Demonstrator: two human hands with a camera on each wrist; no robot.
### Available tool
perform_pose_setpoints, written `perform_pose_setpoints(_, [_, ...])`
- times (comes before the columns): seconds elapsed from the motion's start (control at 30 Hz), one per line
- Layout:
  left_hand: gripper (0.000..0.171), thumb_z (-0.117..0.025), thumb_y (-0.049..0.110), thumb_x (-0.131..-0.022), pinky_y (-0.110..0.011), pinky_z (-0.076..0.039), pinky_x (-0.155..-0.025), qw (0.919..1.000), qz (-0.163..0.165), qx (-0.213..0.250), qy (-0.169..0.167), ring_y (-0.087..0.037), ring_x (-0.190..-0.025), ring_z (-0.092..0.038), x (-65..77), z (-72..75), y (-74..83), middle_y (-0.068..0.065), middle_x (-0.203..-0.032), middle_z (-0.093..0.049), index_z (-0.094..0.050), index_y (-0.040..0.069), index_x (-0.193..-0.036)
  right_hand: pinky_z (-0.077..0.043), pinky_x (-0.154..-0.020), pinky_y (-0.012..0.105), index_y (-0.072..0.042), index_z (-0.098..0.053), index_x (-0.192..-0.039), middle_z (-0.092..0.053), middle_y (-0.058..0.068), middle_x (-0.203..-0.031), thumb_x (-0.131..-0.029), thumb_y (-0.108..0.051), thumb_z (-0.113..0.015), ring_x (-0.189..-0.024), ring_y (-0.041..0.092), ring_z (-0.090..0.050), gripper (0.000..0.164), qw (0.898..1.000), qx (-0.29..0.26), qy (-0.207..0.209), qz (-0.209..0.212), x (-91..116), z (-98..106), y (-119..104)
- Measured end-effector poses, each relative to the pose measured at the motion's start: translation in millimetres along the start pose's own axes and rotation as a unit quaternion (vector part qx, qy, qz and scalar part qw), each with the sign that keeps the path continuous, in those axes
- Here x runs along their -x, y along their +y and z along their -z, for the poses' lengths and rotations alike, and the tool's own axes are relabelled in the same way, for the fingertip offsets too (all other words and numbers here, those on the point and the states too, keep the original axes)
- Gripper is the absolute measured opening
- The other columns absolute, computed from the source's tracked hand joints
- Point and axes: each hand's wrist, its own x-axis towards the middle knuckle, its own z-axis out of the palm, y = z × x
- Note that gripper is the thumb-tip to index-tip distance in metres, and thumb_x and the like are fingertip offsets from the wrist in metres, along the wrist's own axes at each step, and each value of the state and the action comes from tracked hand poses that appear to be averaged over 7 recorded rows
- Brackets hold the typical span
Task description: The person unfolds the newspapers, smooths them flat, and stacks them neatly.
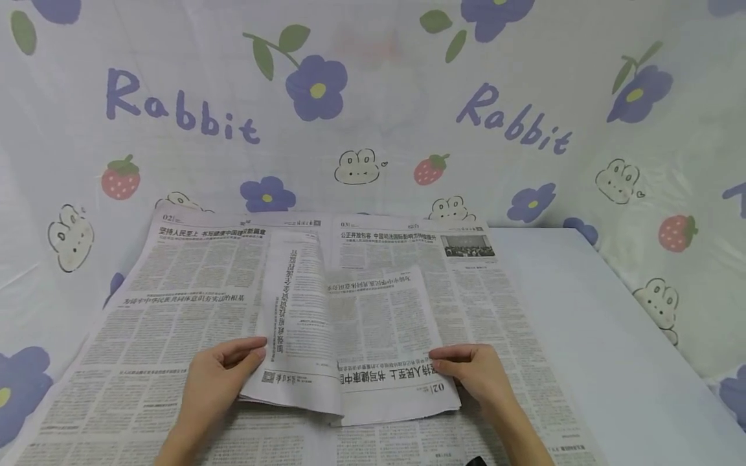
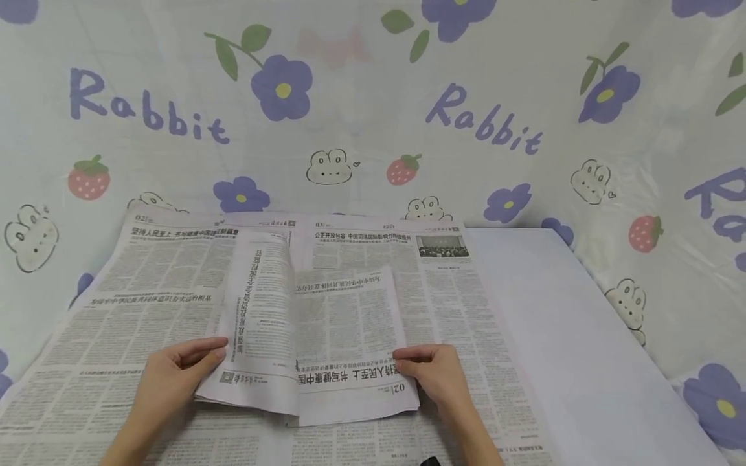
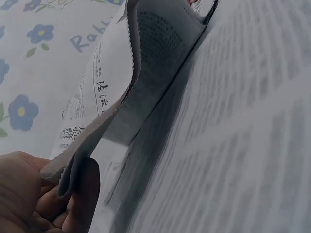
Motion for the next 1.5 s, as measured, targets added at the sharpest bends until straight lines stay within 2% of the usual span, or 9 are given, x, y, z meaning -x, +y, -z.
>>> perform_pose_setpoints(0.13, [0.028,-0.072,0.023,-0.093,-0.022,-0.055,-0.069,0.9991,0.004,-0.032,0.027,-0.013,-0.084,-0.070,-2.3,20.2,-10.4,-0.011,-0.103,-0.072,-0.073,0.003,-0.113,-0.055,-0.066,0.029,-0.002,-0.078,-0.096,-0.072,0.010,-0.093,-0.080,-0.004,-0.079,-0.080,0.021,-0.068,0.016,1.000,0.003,0.003,0.000,-4,3,1])
perform_pose_setpoints(0.33, [0.035,-0.074,0.026,-0.091,-0.023,-0.055,-0.062,0.9971,0.048,-0.032,0.048,-0.013,-0.076,-0.070,-8.6,39.3,-18.0,-0.012,-0.100,-0.073,-0.072,0.002,-0.116,-0.054,-0.066,0.027,0.000,-0.077,-0.100,-0.071,0.010,-0.097,-0.082,-0.002,-0.076,-0.081,0.020,-0.066,0.018,1.000,0.004,0.017,-0.004,-10,11,3])
perform_pose_setpoints(0.6, [0.038,-0.074,0.023,-0.090,-0.026,-0.056,-0.064,0.9970,0.077,-0.006,0.006,-0.017,-0.079,-0.071,-12.0,45.6,-21.2,-0.013,-0.102,-0.072,-0.069,-0.002,-0.119,-0.053,-0.066,0.026,0.001,-0.076,-0.101,-0.069,0.010,-0.101,-0.085,-0.003,-0.075,-0.083,0.020,-0.065,0.017,1.000,-0.002,0.014,0.001,-11,19,6])
perform_pose_setpoints(0.83, [0.039,-0.075,0.019,-0.089,-0.027,-0.056,-0.065,0.9934,0.113,0.007,-0.019,-0.019,-0.080,-0.071,-12.7,47.6,-23.8,-0.013,-0.099,-0.073,-0.068,-0.005,-0.119,-0.052,-0.063,0.026,0.002,-0.077,-0.099,-0.069,0.010,-0.097,-0.083,-0.001,-0.076,-0.080,0.020,-0.063,0.016,1.000,-0.005,0.014,-0.004,-12,19,6])
perform_pose_setpoints(1.0, [0.040,-0.070,0.024,-0.094,-0.027,-0.056,-0.069,0.9938,0.106,0.011,-0.033,-0.016,-0.086,-0.069,-16.5,50.9,-26.4,-0.012,-0.105,-0.072,-0.066,-0.003,-0.124,-0.052,-0.064,0.027,0.002,-0.076,-0.099,-0.070,0.010,-0.097,-0.083,-0.001,-0.076,-0.080,0.020,-0.064,0.017,1.000,-0.003,0.013,-0.005,-12,20,5])
perform_pose_setpoints(1.17, [0.040,-0.059,0.023,-0.101,-0.030,-0.056,-0.073,0.9916,0.102,0.058,-0.054,-0.017,-0.091,-0.068,-19.1,54.8,-29.1,-0.014,-0.117,-0.067,-0.060,-0.002,-0.132,-0.052,-0.065,0.027,0.003,-0.076,-0.101,-0.070,0.011,-0.098,-0.083,-0.001,-0.075,-0.081,0.020,-0.064,0.018,1.000,0.004,0.017,-0.003,-10,20,4])
perform_pose_setpoints(1.3, [0.041,-0.060,0.021,-0.101,-0.033,-0.057,-0.075,0.9871,0.100,0.103,-0.071,-0.018,-0.095,-0.068,-19.2,58.4,-31.3,-0.015,-0.122,-0.064,-0.058,-0.003,-0.134,-0.052,-0.065,0.027,0.003,-0.076,-0.101,-0.070,0.011,-0.098,-0.084,-0.002,-0.075,-0.081,0.020,-0.064,0.018,1.000,0.009,0.014,-0.005,-10,19,4])
perform_pose_setpoints(1.5, [0.045,-0.062,0.023,-0.099,-0.032,-0.056,-0.075,0.9827,0.088,0.134,-0.093,-0.019,-0.099,-0.067,-17.9,64.6,-32.7,-0.011,-0.119,-0.067,-0.056,-0.002,-0.136,-0.052,-0.065,0.028,0.002,-0.076,-0.101,-0.070,0.011,-0.098,-0.084,-0.001,-0.075,-0.080,0.020,-0.065,0.017,1.000,0.009,0.014,-0.002,-10,19,3])
